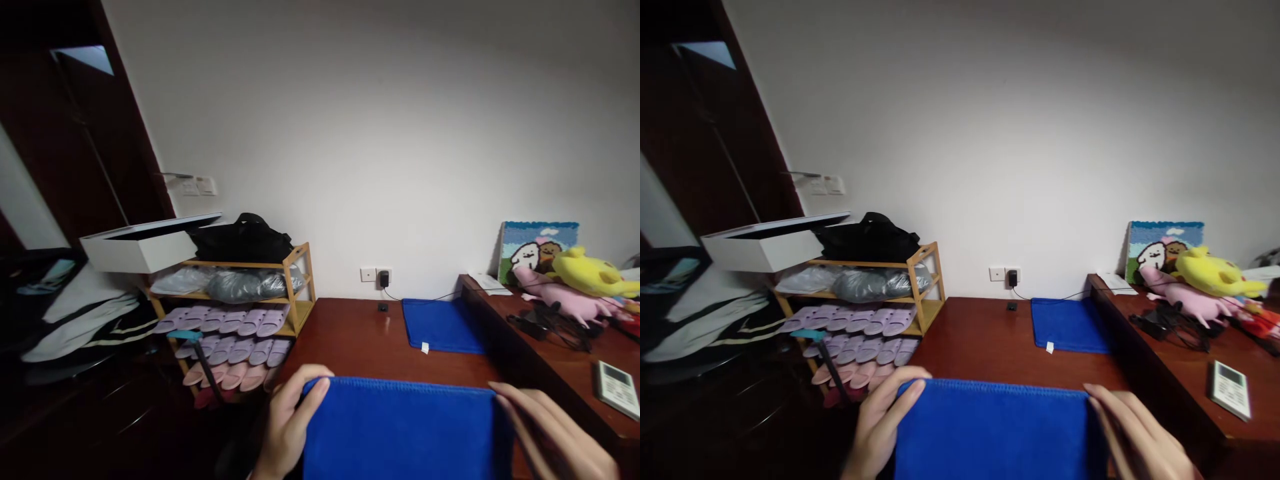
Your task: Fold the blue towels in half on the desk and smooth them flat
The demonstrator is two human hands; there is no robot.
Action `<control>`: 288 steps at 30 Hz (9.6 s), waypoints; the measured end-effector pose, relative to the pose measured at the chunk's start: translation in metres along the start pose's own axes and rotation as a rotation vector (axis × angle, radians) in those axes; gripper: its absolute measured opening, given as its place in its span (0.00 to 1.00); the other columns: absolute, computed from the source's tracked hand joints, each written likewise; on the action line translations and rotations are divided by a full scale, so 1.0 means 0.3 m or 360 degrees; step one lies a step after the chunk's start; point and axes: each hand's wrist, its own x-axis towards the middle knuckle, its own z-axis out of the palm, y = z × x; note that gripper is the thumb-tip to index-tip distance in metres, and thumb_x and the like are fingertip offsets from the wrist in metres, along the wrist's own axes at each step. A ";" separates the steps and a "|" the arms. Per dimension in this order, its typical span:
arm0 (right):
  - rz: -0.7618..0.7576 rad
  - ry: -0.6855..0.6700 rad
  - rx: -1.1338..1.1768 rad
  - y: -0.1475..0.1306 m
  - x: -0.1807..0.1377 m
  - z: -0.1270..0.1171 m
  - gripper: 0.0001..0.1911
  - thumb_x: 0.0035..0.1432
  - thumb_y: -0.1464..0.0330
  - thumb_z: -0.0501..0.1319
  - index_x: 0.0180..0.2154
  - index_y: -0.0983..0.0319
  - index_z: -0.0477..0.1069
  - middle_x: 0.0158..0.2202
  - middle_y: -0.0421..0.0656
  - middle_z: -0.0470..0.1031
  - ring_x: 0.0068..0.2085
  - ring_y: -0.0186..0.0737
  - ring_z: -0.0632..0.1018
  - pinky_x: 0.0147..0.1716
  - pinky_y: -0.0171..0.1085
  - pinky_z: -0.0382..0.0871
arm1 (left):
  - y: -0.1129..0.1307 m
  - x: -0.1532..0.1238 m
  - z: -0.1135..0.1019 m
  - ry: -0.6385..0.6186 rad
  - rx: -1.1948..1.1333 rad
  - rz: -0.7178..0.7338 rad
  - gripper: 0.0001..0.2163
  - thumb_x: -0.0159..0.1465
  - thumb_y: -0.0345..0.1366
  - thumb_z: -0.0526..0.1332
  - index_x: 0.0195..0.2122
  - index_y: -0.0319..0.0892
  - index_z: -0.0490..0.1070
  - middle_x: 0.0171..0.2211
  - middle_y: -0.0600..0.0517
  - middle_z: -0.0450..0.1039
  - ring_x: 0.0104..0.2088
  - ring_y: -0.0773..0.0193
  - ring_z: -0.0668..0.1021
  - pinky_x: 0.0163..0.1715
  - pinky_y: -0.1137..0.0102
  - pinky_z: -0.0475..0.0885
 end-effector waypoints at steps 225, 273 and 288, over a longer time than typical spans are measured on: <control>0.0862 -0.1468 -0.0714 0.452 -0.231 1.146 0.36 0.69 0.57 0.34 0.72 0.68 0.43 0.75 0.43 0.43 0.74 0.45 0.45 0.72 0.48 0.38 | -0.869 0.166 0.846 -0.0982 0.1134 0.0202 0.27 0.75 0.49 0.38 0.72 0.51 0.52 0.73 0.51 0.53 0.72 0.56 0.56 0.71 0.54 0.54; 0.0996 -0.1505 -0.0670 0.409 -0.173 1.115 0.37 0.69 0.55 0.32 0.73 0.66 0.39 0.75 0.38 0.38 0.74 0.40 0.42 0.72 0.45 0.36 | -1.181 0.339 0.371 -0.0733 0.1684 -0.0295 0.32 0.73 0.52 0.39 0.72 0.39 0.50 0.74 0.45 0.48 0.73 0.56 0.53 0.71 0.54 0.51; 0.0996 -0.1465 -0.0656 0.441 -0.170 1.166 0.38 0.70 0.53 0.34 0.73 0.66 0.38 0.75 0.40 0.38 0.74 0.40 0.42 0.72 0.46 0.37 | -1.170 0.326 0.378 -0.0656 0.1700 -0.0273 0.31 0.73 0.52 0.41 0.72 0.42 0.52 0.73 0.49 0.50 0.73 0.55 0.53 0.71 0.54 0.50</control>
